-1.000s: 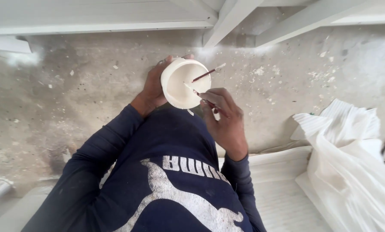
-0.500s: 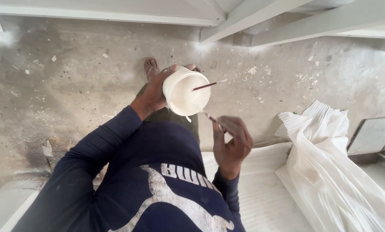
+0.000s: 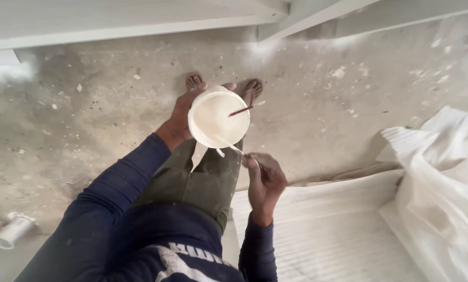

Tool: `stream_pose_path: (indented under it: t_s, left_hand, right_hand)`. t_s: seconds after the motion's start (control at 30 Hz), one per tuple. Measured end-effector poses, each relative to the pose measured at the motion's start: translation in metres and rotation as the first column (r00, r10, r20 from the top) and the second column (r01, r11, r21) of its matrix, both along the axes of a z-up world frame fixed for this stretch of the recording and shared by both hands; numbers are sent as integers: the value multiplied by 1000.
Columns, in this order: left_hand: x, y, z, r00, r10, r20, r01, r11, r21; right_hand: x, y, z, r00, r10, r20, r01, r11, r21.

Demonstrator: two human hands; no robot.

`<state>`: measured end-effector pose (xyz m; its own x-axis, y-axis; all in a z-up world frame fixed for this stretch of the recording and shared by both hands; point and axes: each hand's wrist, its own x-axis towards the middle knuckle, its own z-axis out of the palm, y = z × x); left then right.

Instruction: The person sits on the floor holding a cup of white paint and uses a brush to apply white paint to the frame and edges of a white wooden furniture piece, moving along the structure to coat different rails and panels.

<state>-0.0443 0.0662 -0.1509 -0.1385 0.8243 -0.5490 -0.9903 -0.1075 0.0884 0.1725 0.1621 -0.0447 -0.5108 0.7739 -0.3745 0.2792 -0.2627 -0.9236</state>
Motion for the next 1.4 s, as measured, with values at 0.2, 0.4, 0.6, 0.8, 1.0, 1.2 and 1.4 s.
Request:
stream_pose_path:
  t_s: [0.2,0.4,0.6,0.8,1.0,1.2,1.4]
  left_hand:
    - [-5,12,-53,998,61,0,-61,998,-15]
    - [-24,31,-52,987,25,156,-43,992,115]
    - [-28,8,-61,989,44,138,-53,997,56]
    - [-31,-19,-56,988,100,117,-103,995,16]
    - [-28,-45,-50,979,173,109,-171,985,-25]
    - [-25,-59,-57,964,245,99,-241,969,-54]
    - [-27,-60,-60,970,227,92,-227,974,-15]
  right_hand:
    - [11,15,-112,814,-368,-449,60,822,-566]
    - [-25,28,-143,529,-550,-646,-108,711,-695]
    - [-78,42,-189,532,-540,-652,-2,769,-639]
    - [-153,51,-170,577,-420,-701,2,858,-513]
    - [-179,41,-166,593,-424,-685,45,867,-497]
    - [-192,35,-169,616,-443,-652,112,868,-484]
    - [-198,30,-171,637,-439,-633,129,871,-474]
